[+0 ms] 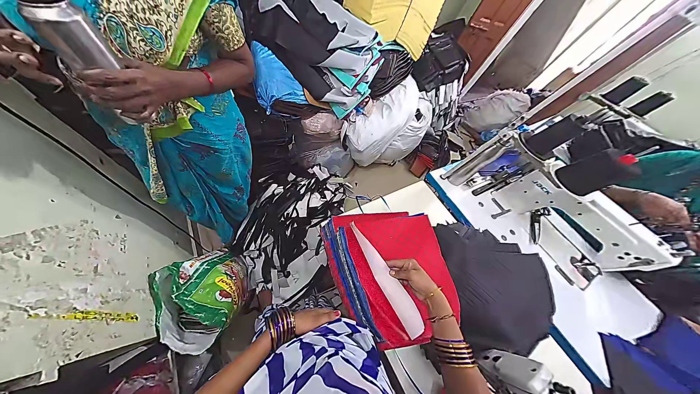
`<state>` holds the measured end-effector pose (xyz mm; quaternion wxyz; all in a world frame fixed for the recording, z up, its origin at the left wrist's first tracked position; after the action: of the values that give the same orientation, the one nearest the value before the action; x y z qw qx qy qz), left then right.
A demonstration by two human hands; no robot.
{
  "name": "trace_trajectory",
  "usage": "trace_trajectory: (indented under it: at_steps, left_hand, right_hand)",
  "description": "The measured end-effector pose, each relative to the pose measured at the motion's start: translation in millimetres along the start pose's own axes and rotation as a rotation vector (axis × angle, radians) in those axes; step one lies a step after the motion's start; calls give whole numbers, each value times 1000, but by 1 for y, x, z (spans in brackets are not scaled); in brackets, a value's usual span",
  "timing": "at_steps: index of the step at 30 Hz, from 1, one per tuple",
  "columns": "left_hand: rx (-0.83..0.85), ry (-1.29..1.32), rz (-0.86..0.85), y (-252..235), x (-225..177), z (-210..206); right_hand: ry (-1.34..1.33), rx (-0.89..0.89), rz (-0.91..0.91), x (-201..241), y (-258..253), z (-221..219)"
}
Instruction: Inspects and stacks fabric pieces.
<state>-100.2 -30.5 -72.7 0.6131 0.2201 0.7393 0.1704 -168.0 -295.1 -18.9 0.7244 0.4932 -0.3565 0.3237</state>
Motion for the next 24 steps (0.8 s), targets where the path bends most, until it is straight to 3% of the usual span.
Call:
trace_trajectory:
  at_steps: [24]
  left_hand:
    - [12,-3,24,-3,3,1]
  right_hand:
    - [-21,-22,11,-3,2,-1]
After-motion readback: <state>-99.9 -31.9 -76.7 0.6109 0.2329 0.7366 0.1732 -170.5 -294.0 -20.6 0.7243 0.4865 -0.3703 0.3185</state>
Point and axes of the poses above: each hand's wrist, its own y-axis away from the middle knuckle, its own z-axis out of the back of the hand, x = y × z, the point moved 5 cm from there along -y, towards the middle knuckle, and after that the axes turned 13 degrees about y, right-handed, at the moved point
